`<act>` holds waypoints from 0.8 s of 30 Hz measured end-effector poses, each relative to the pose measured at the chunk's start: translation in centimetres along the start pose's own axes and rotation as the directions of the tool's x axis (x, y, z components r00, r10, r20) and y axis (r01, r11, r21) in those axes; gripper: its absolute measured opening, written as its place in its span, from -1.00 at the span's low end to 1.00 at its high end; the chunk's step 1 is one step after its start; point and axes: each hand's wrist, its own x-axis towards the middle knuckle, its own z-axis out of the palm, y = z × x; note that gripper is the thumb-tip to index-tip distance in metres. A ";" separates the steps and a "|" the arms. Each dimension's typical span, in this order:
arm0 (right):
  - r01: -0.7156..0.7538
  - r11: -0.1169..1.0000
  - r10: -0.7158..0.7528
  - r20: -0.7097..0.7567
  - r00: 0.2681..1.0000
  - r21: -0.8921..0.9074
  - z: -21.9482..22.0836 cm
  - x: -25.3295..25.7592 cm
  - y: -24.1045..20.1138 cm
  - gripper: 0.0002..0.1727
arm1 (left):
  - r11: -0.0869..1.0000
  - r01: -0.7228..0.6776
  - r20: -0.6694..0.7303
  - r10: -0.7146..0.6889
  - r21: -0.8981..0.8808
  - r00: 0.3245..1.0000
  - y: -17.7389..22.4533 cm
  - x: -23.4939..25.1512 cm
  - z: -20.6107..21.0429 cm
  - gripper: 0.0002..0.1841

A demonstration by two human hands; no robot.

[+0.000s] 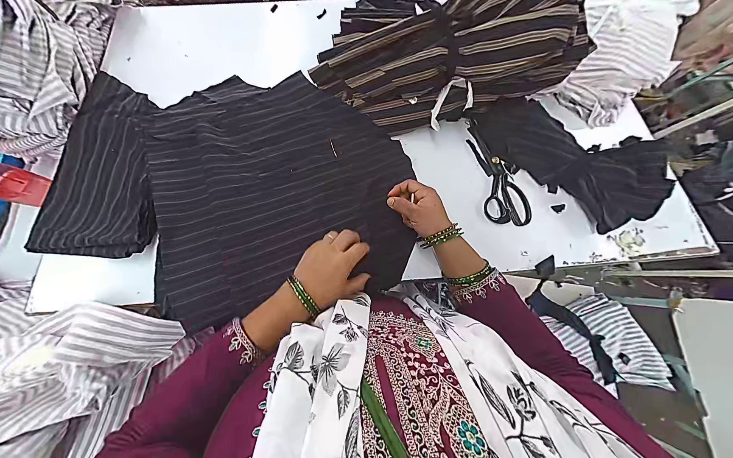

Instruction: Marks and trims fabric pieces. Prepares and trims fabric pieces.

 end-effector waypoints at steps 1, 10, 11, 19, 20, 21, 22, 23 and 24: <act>0.002 1.000 -0.002 0.004 1.000 0.008 0.0 0.0 -0.1 -0.94 | 1.000 0.021 0.004 -0.021 0.006 1.000 0.0 -0.8 0.8 -0.72; -0.028 0.993 0.024 0.037 0.999 0.114 -0.3 -0.4 -0.2 -0.94 | 0.623 0.439 0.110 -0.493 -0.648 0.863 -2.7 -3.5 -1.5 -0.93; -0.041 0.993 0.038 0.038 0.999 0.106 -0.3 -0.4 -0.4 -0.95 | 0.487 0.442 0.141 -0.537 -0.753 0.832 -2.9 -3.8 -1.8 -0.94; 0.077 0.996 -0.075 0.029 0.997 -0.051 0.4 -1.6 -1.5 -0.95 | 0.216 0.375 0.201 -0.559 -0.901 0.805 -3.5 -4.3 -2.2 -0.72; 0.167 0.984 -0.163 0.062 0.985 -0.056 0.8 -2.1 -1.8 -0.91 | 0.242 0.383 0.201 -0.547 -0.892 0.813 -3.6 -4.2 -2.1 -0.74; 0.269 0.962 -0.263 0.110 0.959 -0.049 1.4 -2.7 -2.1 -0.85 | 0.265 0.389 0.201 -0.535 -0.882 0.820 -3.6 -4.1 -1.9 -0.76; 0.355 0.934 -0.344 0.167 0.924 -0.040 2.2 -3.2 -2.4 -0.78 | 0.289 0.392 0.199 -0.524 -0.873 0.828 -3.7 -4.1 -1.8 -0.78; 0.410 0.911 -0.391 0.222 0.893 -0.043 3.0 -3.6 -2.8 -0.72 | 0.314 0.392 0.193 -0.513 -0.865 0.837 -3.7 -4.0 -1.6 -0.80; 0.435 0.899 -0.406 0.271 0.873 -0.053 3.9 -3.8 -3.2 -0.67 | 0.345 0.386 0.182 -0.497 -0.856 0.848 -3.8 -4.0 -1.4 -0.82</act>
